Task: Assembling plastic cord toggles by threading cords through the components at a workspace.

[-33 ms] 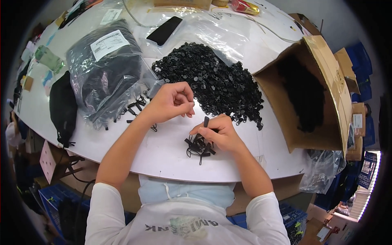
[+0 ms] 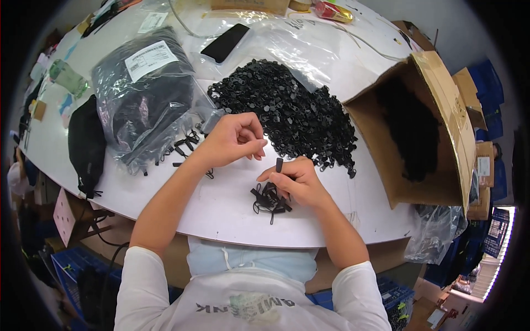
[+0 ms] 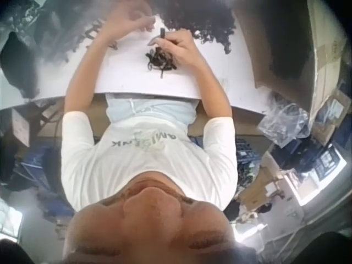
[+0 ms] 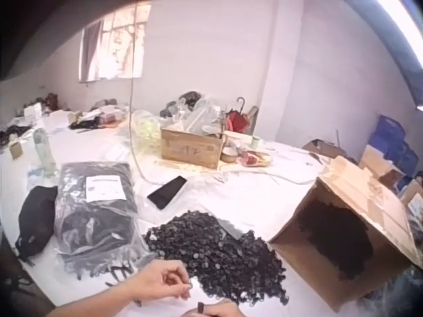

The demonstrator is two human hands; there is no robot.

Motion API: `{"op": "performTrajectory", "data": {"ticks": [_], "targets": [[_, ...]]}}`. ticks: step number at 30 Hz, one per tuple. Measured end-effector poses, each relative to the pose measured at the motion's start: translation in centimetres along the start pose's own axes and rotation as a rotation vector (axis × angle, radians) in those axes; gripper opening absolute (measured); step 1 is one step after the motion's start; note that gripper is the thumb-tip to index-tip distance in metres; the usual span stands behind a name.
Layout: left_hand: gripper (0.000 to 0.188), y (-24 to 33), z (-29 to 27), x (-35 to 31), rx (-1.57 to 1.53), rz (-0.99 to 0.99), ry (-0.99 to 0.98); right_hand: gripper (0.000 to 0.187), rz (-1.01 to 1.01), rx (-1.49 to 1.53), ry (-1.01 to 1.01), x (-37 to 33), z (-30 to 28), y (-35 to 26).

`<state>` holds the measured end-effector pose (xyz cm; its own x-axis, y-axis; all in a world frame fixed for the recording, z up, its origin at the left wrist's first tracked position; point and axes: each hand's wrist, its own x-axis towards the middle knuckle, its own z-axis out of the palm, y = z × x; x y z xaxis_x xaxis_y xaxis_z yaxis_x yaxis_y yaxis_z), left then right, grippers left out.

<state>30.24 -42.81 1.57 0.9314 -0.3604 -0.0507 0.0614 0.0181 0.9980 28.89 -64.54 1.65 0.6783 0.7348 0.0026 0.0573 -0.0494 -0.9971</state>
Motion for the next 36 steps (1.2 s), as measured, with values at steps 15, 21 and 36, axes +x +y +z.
{"op": "performTrajectory", "data": {"ticks": [15, 21, 36], "targets": [[0.011, -0.1, 0.6, -0.1, 0.484, 0.182, 0.133, 0.019, -0.178, -0.291, -0.096, 0.2, 0.4, -0.3], [0.012, -0.2, 0.8, -0.1, 0.53, 0.182, 0.137, 0.012, -0.165, -0.161, -0.076, 0.0, 0.3, -0.7], [0.011, -0.6, 0.5, -0.5, 0.427, 0.094, 0.225, 0.013, -0.162, -0.004, -0.043, 0.3, 0.0, -0.4]]}}
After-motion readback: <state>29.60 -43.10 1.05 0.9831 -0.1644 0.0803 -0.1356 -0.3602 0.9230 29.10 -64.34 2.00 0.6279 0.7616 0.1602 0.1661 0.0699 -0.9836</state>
